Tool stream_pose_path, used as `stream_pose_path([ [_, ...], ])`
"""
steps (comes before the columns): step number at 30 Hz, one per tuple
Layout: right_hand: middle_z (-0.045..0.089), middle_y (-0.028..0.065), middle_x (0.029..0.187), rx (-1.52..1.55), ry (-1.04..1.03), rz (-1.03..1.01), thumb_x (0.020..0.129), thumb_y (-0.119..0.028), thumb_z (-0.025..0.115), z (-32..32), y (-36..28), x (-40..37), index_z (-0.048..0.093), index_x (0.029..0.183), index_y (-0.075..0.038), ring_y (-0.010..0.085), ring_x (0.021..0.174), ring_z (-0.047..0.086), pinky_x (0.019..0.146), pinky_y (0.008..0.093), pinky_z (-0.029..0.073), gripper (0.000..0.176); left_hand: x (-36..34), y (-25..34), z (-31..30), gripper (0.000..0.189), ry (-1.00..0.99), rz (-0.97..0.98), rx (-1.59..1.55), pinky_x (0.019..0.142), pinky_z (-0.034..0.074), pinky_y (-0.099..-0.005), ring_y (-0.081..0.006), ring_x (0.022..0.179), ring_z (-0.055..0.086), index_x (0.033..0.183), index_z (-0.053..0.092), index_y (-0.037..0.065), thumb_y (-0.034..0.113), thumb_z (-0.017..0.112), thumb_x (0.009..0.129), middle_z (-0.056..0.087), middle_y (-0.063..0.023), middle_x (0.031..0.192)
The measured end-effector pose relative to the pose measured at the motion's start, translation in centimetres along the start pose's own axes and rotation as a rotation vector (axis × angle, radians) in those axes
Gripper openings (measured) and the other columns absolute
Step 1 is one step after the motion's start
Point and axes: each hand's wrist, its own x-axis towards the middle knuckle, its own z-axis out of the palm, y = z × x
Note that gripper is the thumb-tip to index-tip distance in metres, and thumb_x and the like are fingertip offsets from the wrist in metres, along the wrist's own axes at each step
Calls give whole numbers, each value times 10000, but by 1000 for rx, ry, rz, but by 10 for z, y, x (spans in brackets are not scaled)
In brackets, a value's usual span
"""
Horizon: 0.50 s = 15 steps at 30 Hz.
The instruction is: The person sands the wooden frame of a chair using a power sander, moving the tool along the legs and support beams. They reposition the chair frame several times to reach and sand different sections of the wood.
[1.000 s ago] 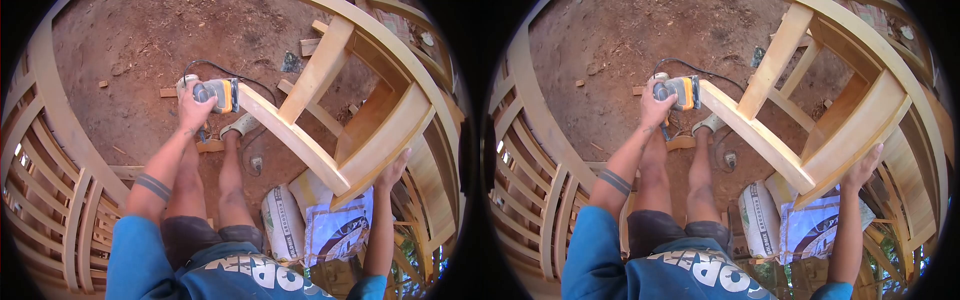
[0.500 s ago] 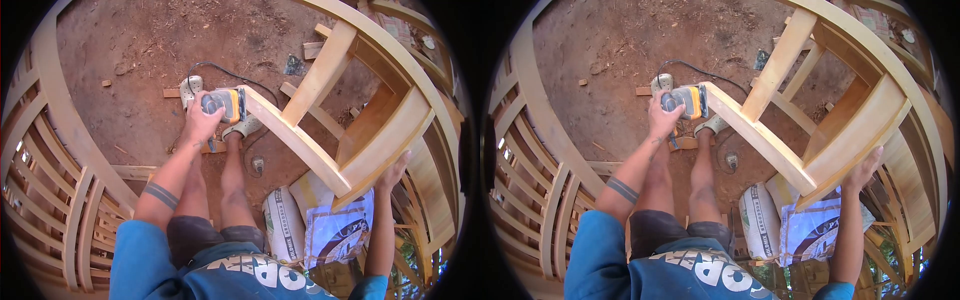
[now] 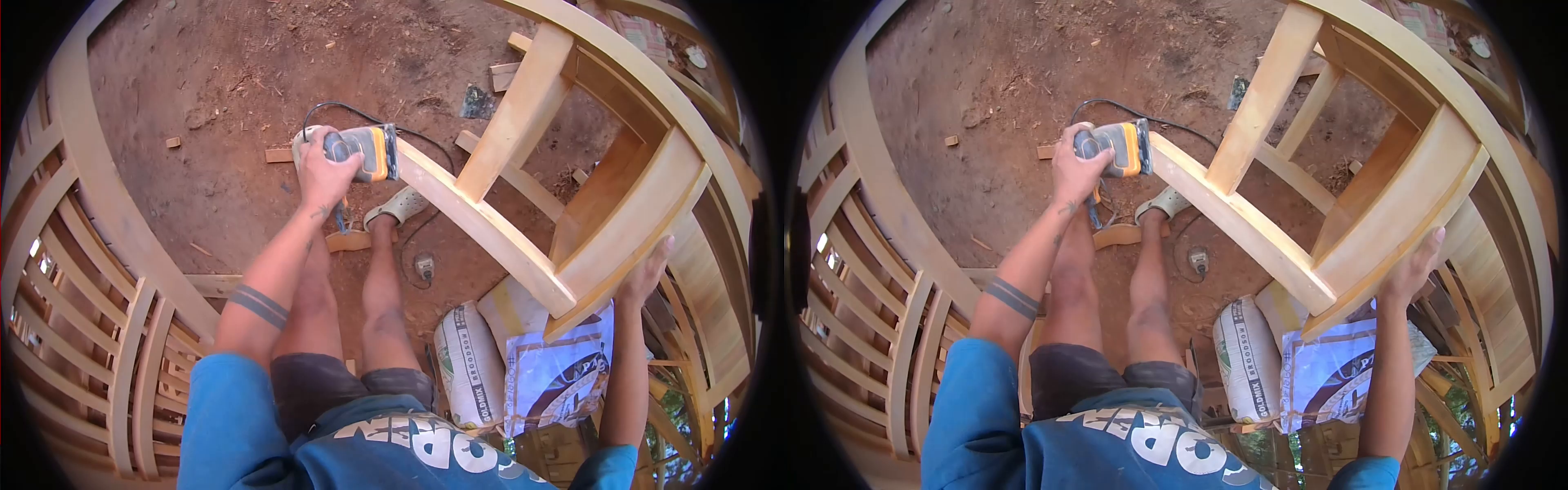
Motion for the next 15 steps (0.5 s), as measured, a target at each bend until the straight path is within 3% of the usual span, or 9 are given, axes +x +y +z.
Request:
stream_pose_path([
  [3,554,156,1333,75,-12,31,1119,-418,246,4,-4,-2,446,1424,50,231,1209,549,1056,342,432,594,-42,43,-6,566,-105,38,-17,883,532,-438,-367,992,635,1216,586,126,250,827,719,551,-201,1115],
  [7,558,155,1320,137,12,65,1119,-423,247,9,-7,-3,461,1410,50,233,1197,549,1050,344,433,596,-85,74,2,579,-153,376,-33,884,549,-431,-355,1041,628,1226,577,150,201,846,716,529,-183,1166],
  [9,561,155,1311,66,40,16,1118,-427,251,11,-11,-6,466,1403,49,231,1182,553,1041,345,438,595,-80,72,3,569,-156,363,-13,903,540,-437,-356,1042,631,1232,572,152,214,836,732,530,-186,1171],
  [12,564,155,1301,6,58,-4,1115,-435,261,10,-11,-7,474,1394,48,230,1163,558,1028,344,444,598,-39,56,-4,597,-145,5,-13,891,526,-444,-352,1018,624,1262,560,143,241,822,734,552,-200,1177],
  [15,582,129,1278,51,76,45,1105,-473,284,11,-11,-4,488,1382,27,206,1134,572,997,329,459,606,-5,21,-3,586,-28,3,7,935,506,-437,-363,1038,622,1248,567,123,236,821,732,567,-198,1137],
])
